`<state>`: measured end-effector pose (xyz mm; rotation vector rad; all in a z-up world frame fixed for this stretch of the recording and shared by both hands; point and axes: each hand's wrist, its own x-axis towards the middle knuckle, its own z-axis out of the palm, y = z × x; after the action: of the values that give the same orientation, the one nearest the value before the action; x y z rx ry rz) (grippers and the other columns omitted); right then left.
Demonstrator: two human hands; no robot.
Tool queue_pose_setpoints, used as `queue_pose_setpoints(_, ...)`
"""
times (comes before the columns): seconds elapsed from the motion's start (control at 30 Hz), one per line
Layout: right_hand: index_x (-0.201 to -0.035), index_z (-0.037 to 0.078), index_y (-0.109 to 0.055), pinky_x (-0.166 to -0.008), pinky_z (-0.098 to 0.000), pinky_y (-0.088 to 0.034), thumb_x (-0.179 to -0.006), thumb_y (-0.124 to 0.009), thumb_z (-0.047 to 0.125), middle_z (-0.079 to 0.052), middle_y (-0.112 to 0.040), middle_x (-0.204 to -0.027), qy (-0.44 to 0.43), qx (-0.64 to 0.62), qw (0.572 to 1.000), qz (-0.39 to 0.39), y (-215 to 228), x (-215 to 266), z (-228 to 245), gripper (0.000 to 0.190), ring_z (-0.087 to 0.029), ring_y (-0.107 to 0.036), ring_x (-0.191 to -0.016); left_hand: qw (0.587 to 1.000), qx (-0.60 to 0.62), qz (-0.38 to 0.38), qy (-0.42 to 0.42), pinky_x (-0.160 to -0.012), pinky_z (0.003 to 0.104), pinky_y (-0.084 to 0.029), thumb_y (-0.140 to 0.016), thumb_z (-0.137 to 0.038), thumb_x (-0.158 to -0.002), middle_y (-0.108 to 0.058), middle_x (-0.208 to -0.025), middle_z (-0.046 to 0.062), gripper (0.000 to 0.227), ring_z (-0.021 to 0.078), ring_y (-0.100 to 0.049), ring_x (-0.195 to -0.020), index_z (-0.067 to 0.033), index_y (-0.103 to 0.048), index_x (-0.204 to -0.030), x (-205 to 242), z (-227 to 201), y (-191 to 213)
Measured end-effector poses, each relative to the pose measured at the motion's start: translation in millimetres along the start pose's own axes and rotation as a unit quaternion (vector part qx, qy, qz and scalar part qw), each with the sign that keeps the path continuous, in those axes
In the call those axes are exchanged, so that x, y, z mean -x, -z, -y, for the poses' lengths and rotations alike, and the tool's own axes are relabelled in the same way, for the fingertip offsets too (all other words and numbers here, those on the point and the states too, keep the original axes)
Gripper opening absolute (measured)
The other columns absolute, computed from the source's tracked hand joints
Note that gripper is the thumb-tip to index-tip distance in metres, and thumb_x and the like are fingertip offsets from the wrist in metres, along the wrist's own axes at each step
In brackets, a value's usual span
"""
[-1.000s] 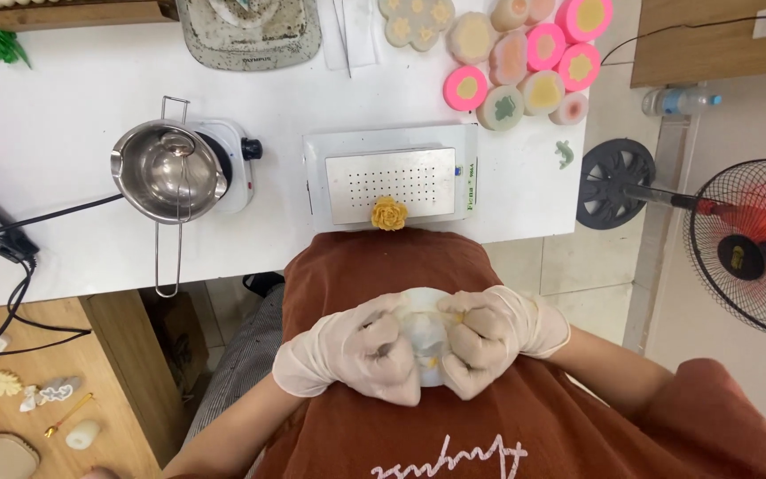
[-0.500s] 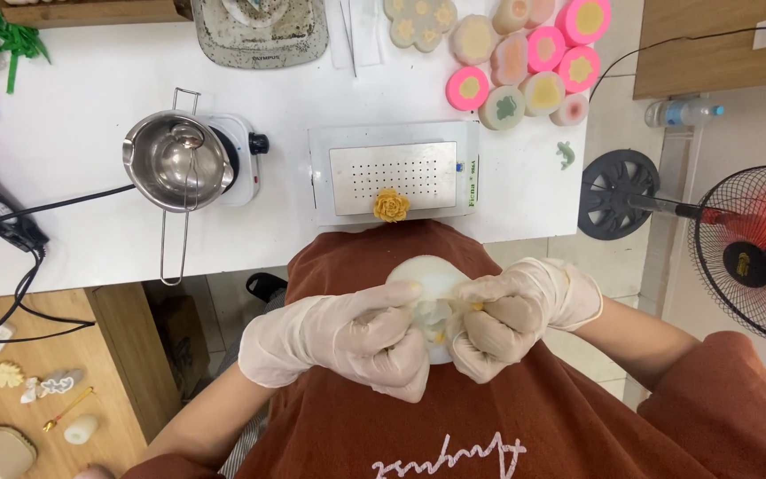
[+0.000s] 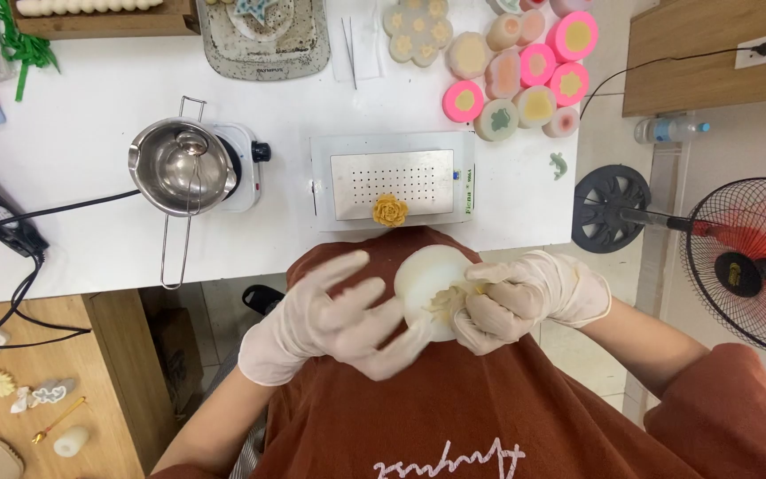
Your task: The person is seen unmolding and assembling decorative soaps in various shapes like roses and flowers.
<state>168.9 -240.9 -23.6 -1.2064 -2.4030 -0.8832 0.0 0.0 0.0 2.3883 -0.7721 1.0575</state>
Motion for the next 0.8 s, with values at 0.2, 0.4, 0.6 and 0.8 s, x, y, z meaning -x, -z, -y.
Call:
queue_pose_setpoints(0.2,-0.107,0.008,-0.057,-0.099,-0.0388,-0.053,-0.092,-0.067,0.004,-0.002,-0.049,-0.087,0.011,0.015,1.0,-0.003,4,9,-11,0.019,-0.012,-0.047,-0.061,0.688,0.515,0.067,0.507,-0.124,0.044,-0.043,-0.075,-0.02,-0.09,-0.04,-0.162,0.018,0.092,0.0283,-0.044,-0.153,-0.0084,-0.02,-0.163,-9,-23,1)
queue_pose_setpoints(0.4,-0.115,0.008,-0.064,-0.098,-0.039,-0.049,-0.102,-0.061,0.016,-0.004,-0.053,-0.108,-0.01,0.008,0.999,-0.031,-12,-3,-16,0.016,-0.017,-0.052,-0.085,0.439,0.735,-0.119,0.503,-0.124,0.038,-0.041,-0.071,-0.046,-0.097,-0.049,-0.156,0.014,0.088,0.0232,-0.049,-0.145,-0.0083,-0.026,-0.163,-12,-18,-17)
queue_pose_setpoints(0.6,-0.122,0.01,-0.073,-0.103,-0.038,-0.048,-0.099,-0.062,0.02,-0.005,-0.062,-0.124,-0.024,0.031,0.997,0.066,4,-14,-21,0.028,-0.02,-0.054,-0.099,0.422,0.676,-0.159,0.582,-0.111,0.034,-0.048,-0.057,-0.033,-0.108,-0.064,-0.131,0.01,0.048,0.0189,-0.06,-0.125,0.0005,-0.055,-0.141,-11,-25,-42)
queue_pose_setpoints(0.8,-0.13,0.01,-0.069,-0.105,-0.0413,-0.048,-0.101,-0.068,0.023,-0.01,-0.066,-0.12,-0.1,-0.007,0.994,0.037,-2,-15,-9,0.032,-0.022,-0.06,-0.097,0.389,0.659,-0.193,0.615,-0.104,0.034,-0.053,-0.06,-0.035,-0.106,-0.066,-0.129,0.01,0.045,0.018,-0.063,-0.117,-0.0001,-0.058,-0.133,-10,-24,-48)
